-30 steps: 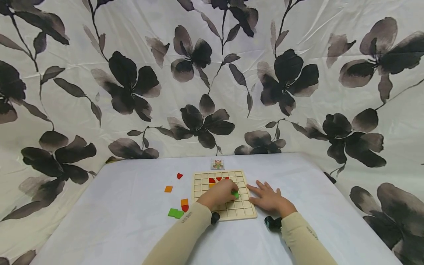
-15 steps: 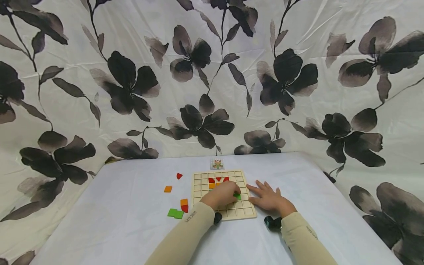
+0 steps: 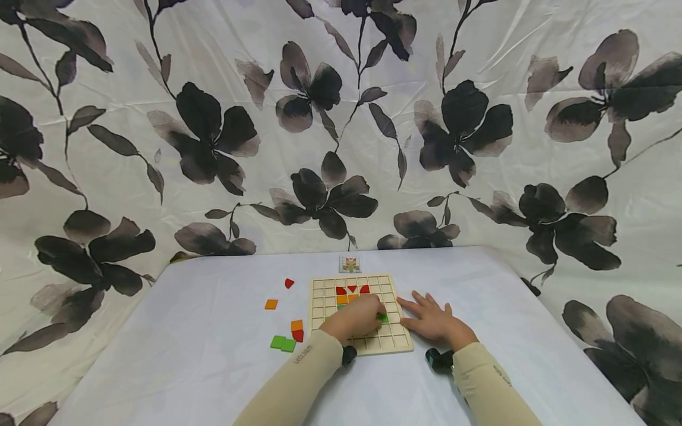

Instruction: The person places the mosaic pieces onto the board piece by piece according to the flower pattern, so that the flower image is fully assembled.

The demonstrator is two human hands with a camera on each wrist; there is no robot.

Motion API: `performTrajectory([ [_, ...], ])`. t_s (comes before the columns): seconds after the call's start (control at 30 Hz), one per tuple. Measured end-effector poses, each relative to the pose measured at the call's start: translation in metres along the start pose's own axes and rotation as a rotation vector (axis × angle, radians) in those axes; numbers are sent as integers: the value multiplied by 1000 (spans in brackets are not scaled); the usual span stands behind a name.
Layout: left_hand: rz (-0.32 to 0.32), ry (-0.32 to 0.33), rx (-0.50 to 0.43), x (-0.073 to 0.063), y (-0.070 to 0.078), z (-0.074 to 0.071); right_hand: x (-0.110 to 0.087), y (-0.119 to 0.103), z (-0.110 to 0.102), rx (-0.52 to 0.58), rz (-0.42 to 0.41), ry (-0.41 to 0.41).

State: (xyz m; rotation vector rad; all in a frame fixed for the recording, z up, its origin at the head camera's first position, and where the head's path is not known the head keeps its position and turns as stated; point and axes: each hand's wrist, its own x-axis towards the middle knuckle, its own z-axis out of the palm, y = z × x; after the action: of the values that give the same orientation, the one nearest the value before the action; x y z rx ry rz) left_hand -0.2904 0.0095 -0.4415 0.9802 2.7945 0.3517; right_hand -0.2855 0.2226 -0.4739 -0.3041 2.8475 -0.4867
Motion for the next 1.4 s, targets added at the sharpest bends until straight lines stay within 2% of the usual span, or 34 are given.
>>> performTrajectory([
  [0.17, 29, 29, -71, -9, -7, -2, 2, 1, -2, -7, 1, 4],
  [0.4, -26, 49, -145, -27, -20, -7, 2, -1, -2, 7, 6, 2],
  [0.63, -70, 105, -185, -50, -40, -14, 1, -2, -1, 12, 14, 5],
  [0.93, -155, 131, -197, -75, -72, -20, -2, -4, -1, 24, 20, 6],
  [1.4, -324, 116, -206, -120, -100, -31, -4, -5, 0, 31, 31, 5],
])
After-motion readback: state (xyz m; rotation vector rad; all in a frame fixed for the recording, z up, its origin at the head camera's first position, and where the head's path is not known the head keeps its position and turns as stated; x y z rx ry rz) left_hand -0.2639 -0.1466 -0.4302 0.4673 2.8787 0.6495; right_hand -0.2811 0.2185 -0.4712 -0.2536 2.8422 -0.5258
